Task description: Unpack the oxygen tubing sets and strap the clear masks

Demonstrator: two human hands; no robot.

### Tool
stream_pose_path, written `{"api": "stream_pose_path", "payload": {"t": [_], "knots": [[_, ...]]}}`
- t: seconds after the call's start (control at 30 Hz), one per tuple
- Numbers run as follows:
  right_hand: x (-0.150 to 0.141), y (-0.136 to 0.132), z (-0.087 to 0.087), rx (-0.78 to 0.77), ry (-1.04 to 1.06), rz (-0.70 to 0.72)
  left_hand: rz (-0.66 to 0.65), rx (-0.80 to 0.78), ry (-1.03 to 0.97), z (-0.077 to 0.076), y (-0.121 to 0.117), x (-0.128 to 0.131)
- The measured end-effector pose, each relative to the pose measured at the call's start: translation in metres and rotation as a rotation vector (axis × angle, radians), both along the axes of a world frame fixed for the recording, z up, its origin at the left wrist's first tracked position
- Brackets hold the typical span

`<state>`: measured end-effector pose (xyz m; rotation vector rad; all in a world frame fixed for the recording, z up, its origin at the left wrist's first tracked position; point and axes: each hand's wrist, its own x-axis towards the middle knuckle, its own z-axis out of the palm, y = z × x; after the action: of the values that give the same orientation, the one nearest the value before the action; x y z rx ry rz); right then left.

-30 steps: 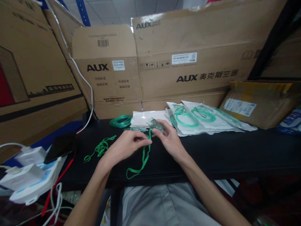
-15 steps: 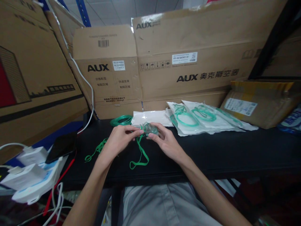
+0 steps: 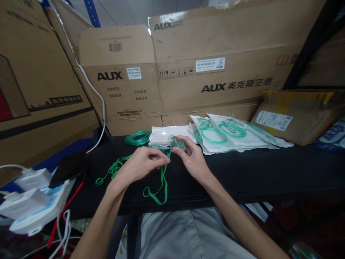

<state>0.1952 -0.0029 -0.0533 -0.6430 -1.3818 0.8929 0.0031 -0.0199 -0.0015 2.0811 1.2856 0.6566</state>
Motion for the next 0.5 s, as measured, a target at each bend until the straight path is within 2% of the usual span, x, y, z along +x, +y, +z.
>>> {"api": "stream_pose_path", "payload": {"t": [0.07,0.17,0.27,0.5], "knots": [[0.003,0.003,0.001,-0.002,0.031,-0.028,-0.034,-0.03,-0.014,-0.001,-0.001,0.001],[0.005,0.003,0.002,-0.013,0.04,0.001,0.023,0.051,-0.024,-0.001,0.002,-0.002],[0.001,0.0,0.001,-0.024,0.005,-0.01,0.155,0.175,-0.123,0.004,0.004,-0.009],[-0.004,-0.003,0.0,-0.011,-0.057,-0.03,0.536,0.58,-0.592,0.028,-0.005,-0.034]]}}
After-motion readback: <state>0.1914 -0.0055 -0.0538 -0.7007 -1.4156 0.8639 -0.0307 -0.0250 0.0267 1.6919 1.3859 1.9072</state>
